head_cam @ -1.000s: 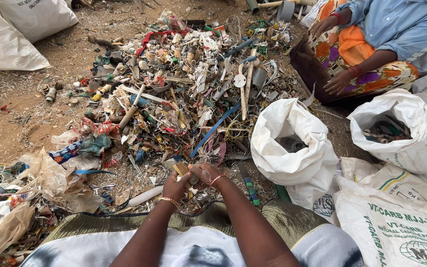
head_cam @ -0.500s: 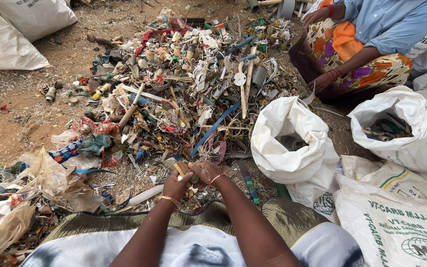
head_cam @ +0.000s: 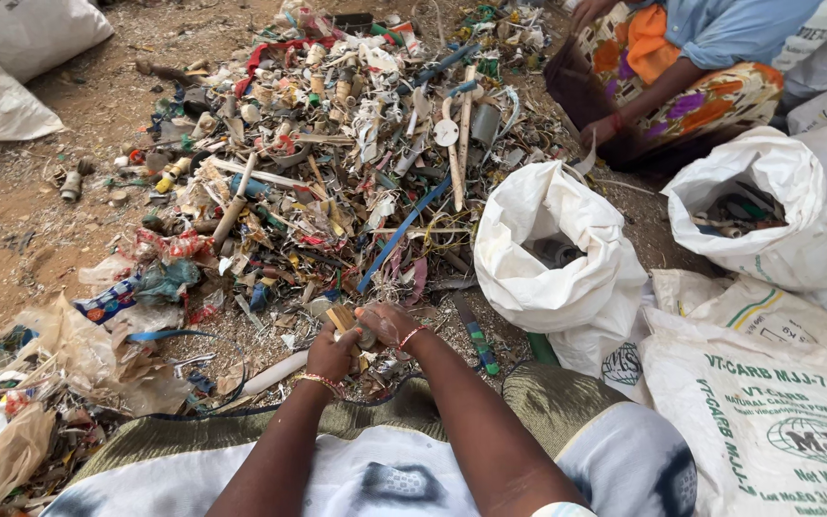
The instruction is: The person sorts through a pile of waste by hand, picking out pieces of plastic and paper and placing them into white bags.
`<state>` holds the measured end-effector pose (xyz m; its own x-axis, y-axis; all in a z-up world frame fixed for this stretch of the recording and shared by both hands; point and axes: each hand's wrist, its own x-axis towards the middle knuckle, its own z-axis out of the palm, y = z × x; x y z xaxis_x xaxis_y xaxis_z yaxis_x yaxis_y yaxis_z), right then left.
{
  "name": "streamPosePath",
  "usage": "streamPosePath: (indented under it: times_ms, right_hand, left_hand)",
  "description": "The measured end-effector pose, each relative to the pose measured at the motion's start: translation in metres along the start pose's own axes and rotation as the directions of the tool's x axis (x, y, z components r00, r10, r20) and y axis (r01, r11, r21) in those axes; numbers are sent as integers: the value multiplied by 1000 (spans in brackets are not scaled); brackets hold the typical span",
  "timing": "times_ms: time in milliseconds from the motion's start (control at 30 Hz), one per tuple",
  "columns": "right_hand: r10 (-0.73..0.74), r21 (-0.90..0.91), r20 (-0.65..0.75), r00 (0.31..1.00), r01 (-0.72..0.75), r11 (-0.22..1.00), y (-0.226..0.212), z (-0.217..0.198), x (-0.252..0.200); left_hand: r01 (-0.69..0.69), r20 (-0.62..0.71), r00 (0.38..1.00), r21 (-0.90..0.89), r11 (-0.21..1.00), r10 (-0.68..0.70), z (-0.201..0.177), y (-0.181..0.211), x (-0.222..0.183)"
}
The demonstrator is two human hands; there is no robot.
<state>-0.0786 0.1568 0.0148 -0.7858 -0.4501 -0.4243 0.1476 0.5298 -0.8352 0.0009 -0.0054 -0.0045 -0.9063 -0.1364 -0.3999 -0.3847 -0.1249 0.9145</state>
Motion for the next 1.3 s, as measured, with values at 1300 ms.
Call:
streamPosePath:
  times_ms: [1300]
  right_hand:
    - [-121,466,225,967,3,885,2,-10,-13]
  left_hand:
    - [53,52,998,-145,988,-45,-2,2,-4]
